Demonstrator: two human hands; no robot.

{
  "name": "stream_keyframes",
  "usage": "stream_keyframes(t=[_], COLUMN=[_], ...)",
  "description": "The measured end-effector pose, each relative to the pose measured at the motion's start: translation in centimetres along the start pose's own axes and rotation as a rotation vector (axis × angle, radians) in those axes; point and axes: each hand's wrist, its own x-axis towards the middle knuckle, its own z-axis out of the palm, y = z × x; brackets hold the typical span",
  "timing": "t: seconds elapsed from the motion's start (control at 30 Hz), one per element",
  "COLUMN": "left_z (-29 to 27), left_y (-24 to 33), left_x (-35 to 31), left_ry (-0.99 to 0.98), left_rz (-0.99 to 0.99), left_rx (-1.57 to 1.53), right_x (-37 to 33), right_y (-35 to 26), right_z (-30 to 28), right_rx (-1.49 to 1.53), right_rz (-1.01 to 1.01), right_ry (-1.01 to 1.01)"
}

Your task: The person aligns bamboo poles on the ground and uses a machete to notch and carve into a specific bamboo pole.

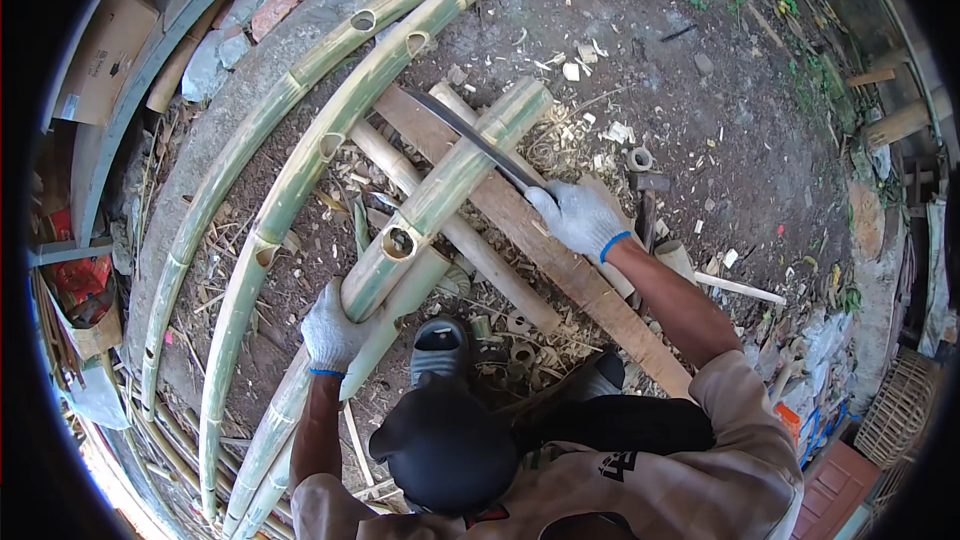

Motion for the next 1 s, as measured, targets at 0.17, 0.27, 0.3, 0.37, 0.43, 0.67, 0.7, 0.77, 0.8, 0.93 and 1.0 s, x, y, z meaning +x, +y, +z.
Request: stream_keyframes(t=[0.17, 0.27, 0.3, 0.37, 0.43, 0.67, 0.7, 0.77, 0.8, 0.93, 1.0], left_z=[-0.7, -0.6, 0.0, 0.3, 0.1, 0.1, 0.1, 0.1, 0.0, 0.3, 0.3], left_y=[0.0, 0.2, 0.1, -0.1, 0.2, -0.3, -0.1, -0.1, -0.2, -1.2, -0.8], left_x=[-0.2, -0.4, 0.0, 0.3, 0.6, 0.1, 0.4, 0.6, 0.5, 0.3, 0.2], left_ry=[-0.017, -0.019, 0.043, 0.029, -0.001, 0.052, 0.046, 0.043, 0.020, 0.028, 0.035], left_rz=[-0.046, -0.033, -0.005, -0.019, -0.020, -0.012, -0.002, 0.002, -0.010, 0.018, 0.009], left_rx=[-0.004, -0.010, 0.012, 0.036, -0.018, -0.005, 0.004, 0.019, 0.020, 0.017, 0.027], right_x=[-3.2, -1.2, 0.2, 0.4, 0.7, -1.1, -1.0, -0.8, -0.5, -1.0, -2.0], right_y=[-5.0, 0.2, 0.7, 1.2, 1.9, -1.8, -1.6, -0.7, -0.6, -1.8, -2.3], right_z=[-3.4, -0.1, -0.5, -0.7, -1.3, 0.4, 1.1, 0.9, 0.0, -1.6, -1.1], right_rx=[0.153, 0.155, 0.101, 0.064, 0.173, -0.061, -0.200, -0.157, -0.027, 0.061, 0.014], right_rz=[-0.196, -0.173, -0.033, 0.013, -0.002, -0.093, -0.144, -0.162, -0.145, -0.126, -0.196], right_ry=[0.032, 0.042, -0.009, -0.066, -0.146, 0.221, 0.386, 0.398, 0.239, 0.082, 0.177])
